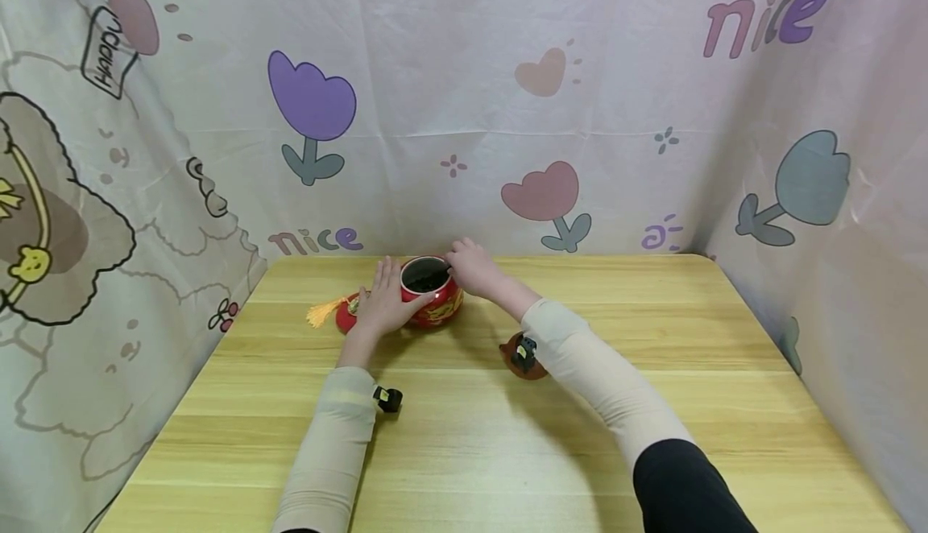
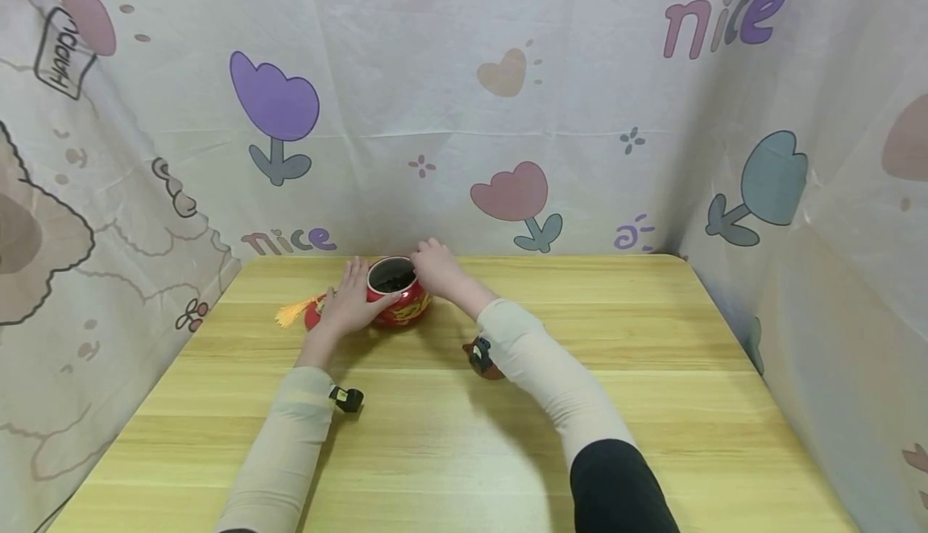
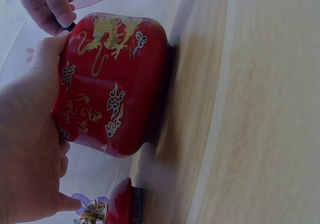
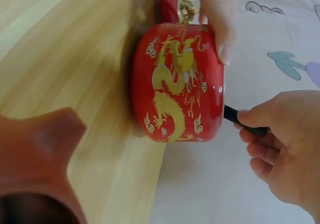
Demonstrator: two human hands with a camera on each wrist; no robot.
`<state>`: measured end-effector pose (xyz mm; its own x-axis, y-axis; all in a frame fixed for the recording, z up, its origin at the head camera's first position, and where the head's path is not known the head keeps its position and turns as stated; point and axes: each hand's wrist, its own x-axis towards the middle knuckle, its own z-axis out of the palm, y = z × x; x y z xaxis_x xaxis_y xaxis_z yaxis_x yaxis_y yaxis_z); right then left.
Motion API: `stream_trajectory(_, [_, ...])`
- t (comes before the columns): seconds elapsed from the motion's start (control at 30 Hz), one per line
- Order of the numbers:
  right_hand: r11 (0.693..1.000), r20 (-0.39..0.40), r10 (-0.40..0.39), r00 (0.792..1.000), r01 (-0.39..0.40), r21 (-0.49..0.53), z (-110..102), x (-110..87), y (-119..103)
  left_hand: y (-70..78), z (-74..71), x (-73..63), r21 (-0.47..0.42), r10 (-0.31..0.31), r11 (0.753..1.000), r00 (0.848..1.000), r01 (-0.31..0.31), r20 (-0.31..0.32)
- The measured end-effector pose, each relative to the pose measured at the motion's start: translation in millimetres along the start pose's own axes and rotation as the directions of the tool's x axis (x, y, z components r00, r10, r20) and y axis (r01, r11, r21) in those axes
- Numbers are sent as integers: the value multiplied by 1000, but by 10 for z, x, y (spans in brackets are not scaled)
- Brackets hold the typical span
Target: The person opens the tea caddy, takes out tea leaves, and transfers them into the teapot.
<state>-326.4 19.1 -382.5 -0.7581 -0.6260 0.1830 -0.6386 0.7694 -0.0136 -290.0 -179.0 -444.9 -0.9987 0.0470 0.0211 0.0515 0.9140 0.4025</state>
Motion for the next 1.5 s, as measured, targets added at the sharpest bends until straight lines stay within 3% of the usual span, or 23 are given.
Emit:
stream_trajectory(0.17, [993,53,15,998,-21,115,14,46,63,7,-2,-7,5,1,1000,1000,-1,-2])
stream_trajectory(0.3, [979,31,1,1000,-7,202,53,62,119,19,-3,-4,-1,2,1000,1000,-2,5])
stream_trajectory(0.5, [939,19,39,999,-43,340,88,44,189,28,8,3,-4,1,1000,1000,-1,5])
stream_trajectory(0.97, [874,-69,147,987,-97,476,100,-67,394,20,22,-2,1,3,1000,1000,-3,5])
stream_trajectory(1.5, [863,-153,214,965,-113,492,66,-198,520,-2,6,2,-15,-6,1000,1000,6,1])
